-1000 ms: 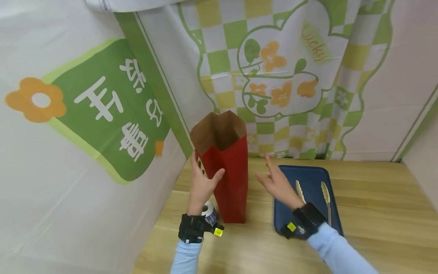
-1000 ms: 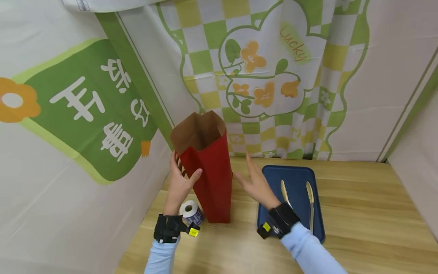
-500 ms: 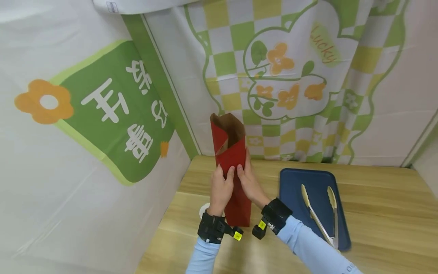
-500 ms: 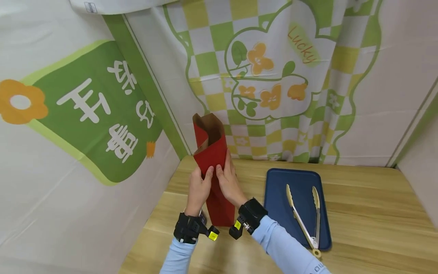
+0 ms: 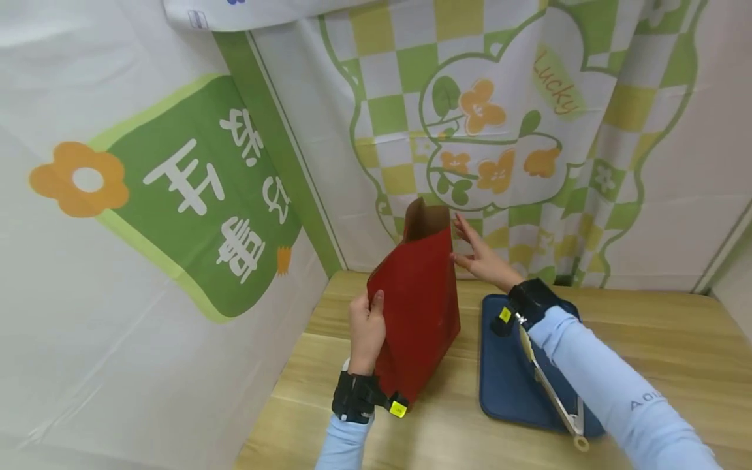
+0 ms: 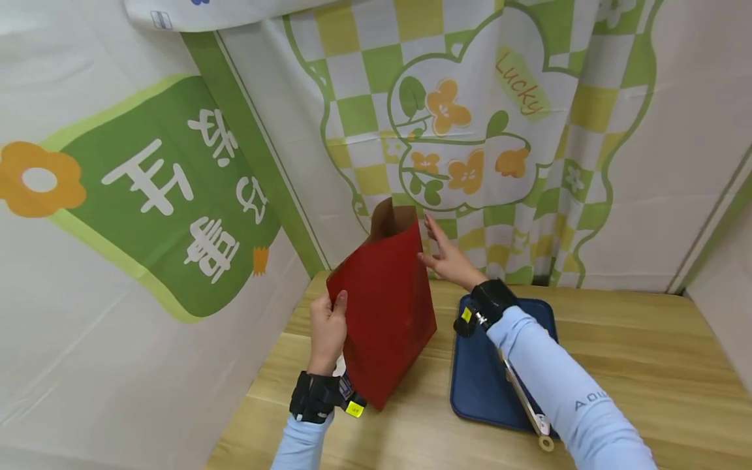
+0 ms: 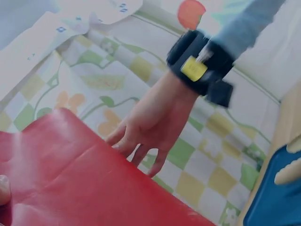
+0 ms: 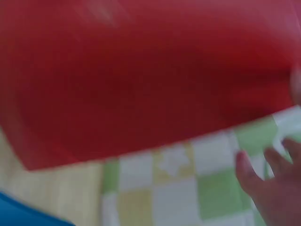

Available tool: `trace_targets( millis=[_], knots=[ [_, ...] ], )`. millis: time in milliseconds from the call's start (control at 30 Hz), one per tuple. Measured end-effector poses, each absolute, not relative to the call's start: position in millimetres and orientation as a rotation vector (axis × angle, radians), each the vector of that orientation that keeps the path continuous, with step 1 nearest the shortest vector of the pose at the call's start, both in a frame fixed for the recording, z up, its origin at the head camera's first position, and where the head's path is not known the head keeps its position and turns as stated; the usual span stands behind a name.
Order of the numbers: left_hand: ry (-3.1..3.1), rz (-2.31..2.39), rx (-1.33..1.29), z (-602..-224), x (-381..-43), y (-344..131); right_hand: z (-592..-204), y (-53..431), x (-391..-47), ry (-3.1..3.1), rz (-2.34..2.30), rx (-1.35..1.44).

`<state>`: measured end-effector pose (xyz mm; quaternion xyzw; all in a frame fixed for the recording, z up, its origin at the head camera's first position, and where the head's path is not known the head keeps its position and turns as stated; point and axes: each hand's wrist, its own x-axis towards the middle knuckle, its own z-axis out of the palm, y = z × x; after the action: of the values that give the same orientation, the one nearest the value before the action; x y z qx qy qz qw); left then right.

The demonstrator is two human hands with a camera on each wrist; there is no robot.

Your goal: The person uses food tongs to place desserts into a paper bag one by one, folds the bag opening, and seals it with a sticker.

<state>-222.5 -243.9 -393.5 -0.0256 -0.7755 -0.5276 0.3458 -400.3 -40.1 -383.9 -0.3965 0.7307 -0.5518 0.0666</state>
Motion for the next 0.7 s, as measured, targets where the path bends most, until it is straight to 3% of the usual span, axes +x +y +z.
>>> trace_targets(
  millis=[267,467,700],
  knots=[
    [-1.964,-1.587,-0.164,-383,-215,-240,-357,-4,-444,1.962,-1.423,-1.192],
    [-1.935,-1.706,-0.256,-397,-226,-247,-358,6,-445,1.776,-1.537,-1.181],
    [-1.904,-1.751,-0.303,-387,-224,-250,-355,8,-432,1.929,-1.685,-1.154]
  ],
)
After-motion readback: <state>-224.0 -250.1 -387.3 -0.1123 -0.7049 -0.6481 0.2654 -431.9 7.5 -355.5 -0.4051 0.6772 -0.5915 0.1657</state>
